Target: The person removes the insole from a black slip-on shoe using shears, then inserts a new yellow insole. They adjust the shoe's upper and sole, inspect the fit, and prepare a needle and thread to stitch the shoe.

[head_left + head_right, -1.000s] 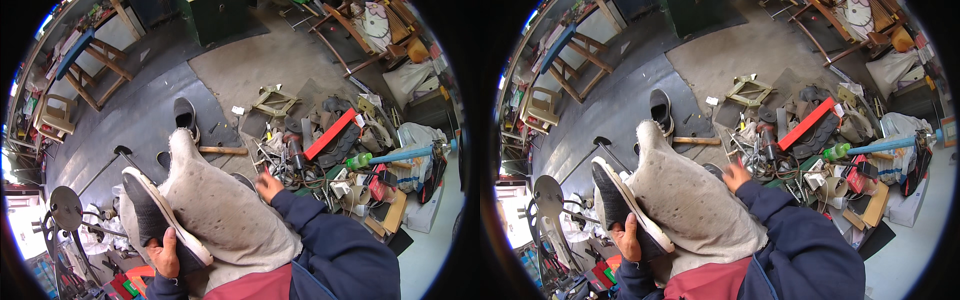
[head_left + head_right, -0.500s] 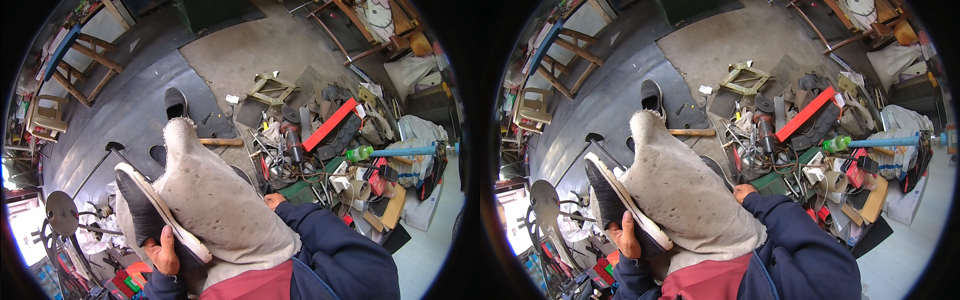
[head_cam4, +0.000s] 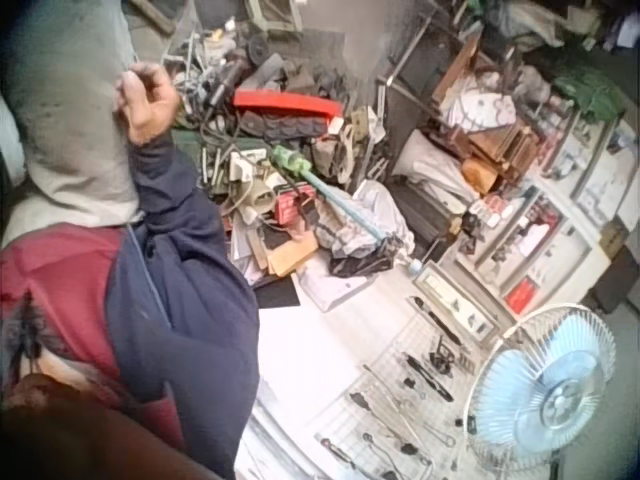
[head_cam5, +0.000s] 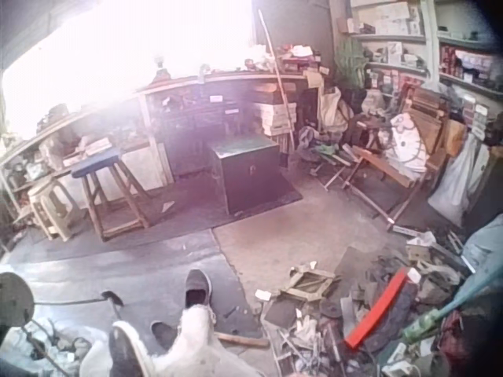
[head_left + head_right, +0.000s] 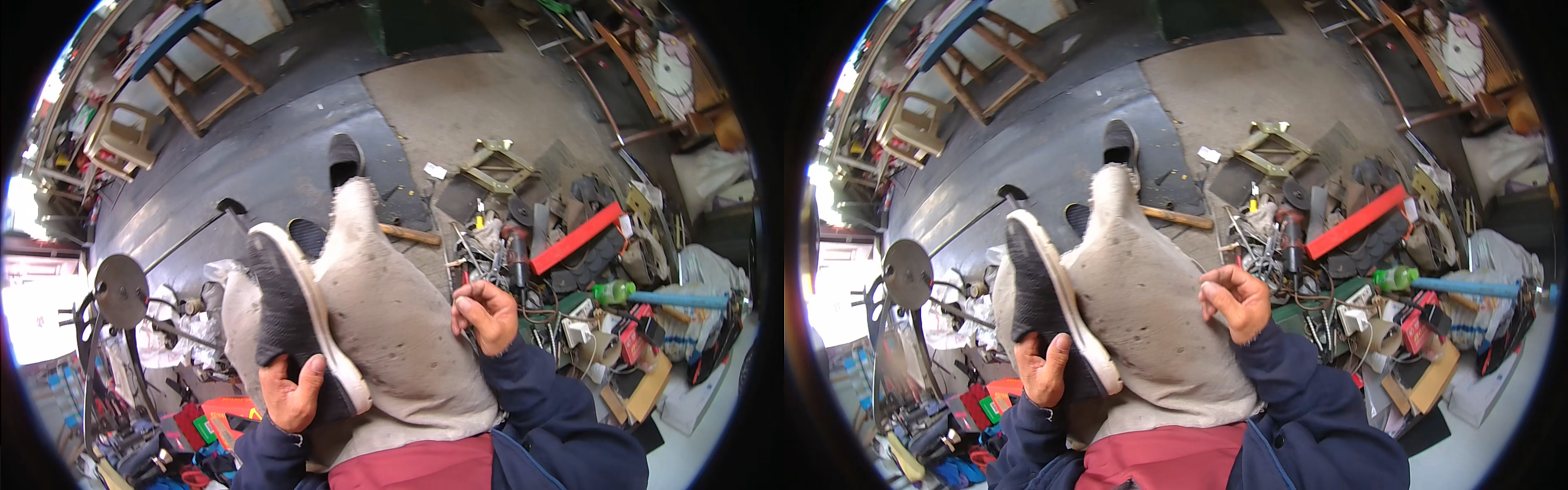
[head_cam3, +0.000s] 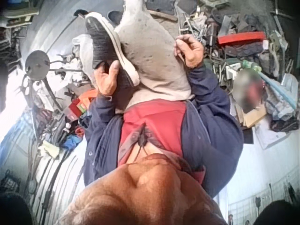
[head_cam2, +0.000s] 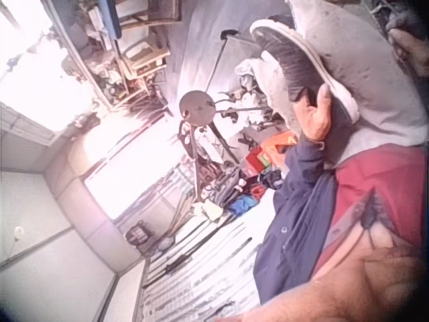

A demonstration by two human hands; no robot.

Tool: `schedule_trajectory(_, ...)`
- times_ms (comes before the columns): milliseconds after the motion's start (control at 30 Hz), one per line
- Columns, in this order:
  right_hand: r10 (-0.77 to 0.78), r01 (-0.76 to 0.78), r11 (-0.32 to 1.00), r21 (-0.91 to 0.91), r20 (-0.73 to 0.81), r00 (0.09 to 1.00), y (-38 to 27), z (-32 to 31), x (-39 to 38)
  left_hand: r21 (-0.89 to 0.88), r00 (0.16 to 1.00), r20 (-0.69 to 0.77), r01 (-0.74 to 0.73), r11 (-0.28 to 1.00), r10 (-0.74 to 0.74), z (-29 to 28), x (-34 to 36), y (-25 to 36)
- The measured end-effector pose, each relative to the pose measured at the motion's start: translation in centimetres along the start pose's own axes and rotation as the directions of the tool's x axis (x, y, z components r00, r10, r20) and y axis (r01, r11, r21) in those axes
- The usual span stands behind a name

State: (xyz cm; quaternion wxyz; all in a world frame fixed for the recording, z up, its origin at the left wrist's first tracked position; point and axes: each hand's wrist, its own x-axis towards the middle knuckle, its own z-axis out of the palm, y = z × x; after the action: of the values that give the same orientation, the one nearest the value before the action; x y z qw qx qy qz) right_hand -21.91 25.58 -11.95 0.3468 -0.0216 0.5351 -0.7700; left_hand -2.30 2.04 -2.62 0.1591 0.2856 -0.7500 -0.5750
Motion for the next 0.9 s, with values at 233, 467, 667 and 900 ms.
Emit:
schedule_trajectory(233, 0.103, -0.129, 0.99, 0.059, 0.319, 0.942, -4.8, 8.7, -3.9, 0.285, 0.945, -0.098, -0.275, 0.918, 0.313, -1.0, -2.0, 2.7)
schedule_trajectory(467, 0.272, -0.285, 0.958, -0.034, 0.428, 0.862, -3.4, 12.0, -5.7, 0.21, 0.955, 0.134, -0.29, 0.934, 0.266, -0.1, -3.6, 4.8)
schedule_trajectory(667, 0.332, -0.315, 0.943, -0.109, 0.411, 0.849, -2.6, 12.1, -5.8, 0.158, 0.946, 0.115, -0.319, 0.934, 0.304, 0.4, -3.4, 3.9)
schedule_trajectory(900, 0.474, -0.492, 0.865, -0.101, 0.486, 0.734, -2.2, 11.5, -4.7, 0.041, 0.962, 0.106, -0.256, 0.966, 0.251, 0.6, -3.8, 3.1)
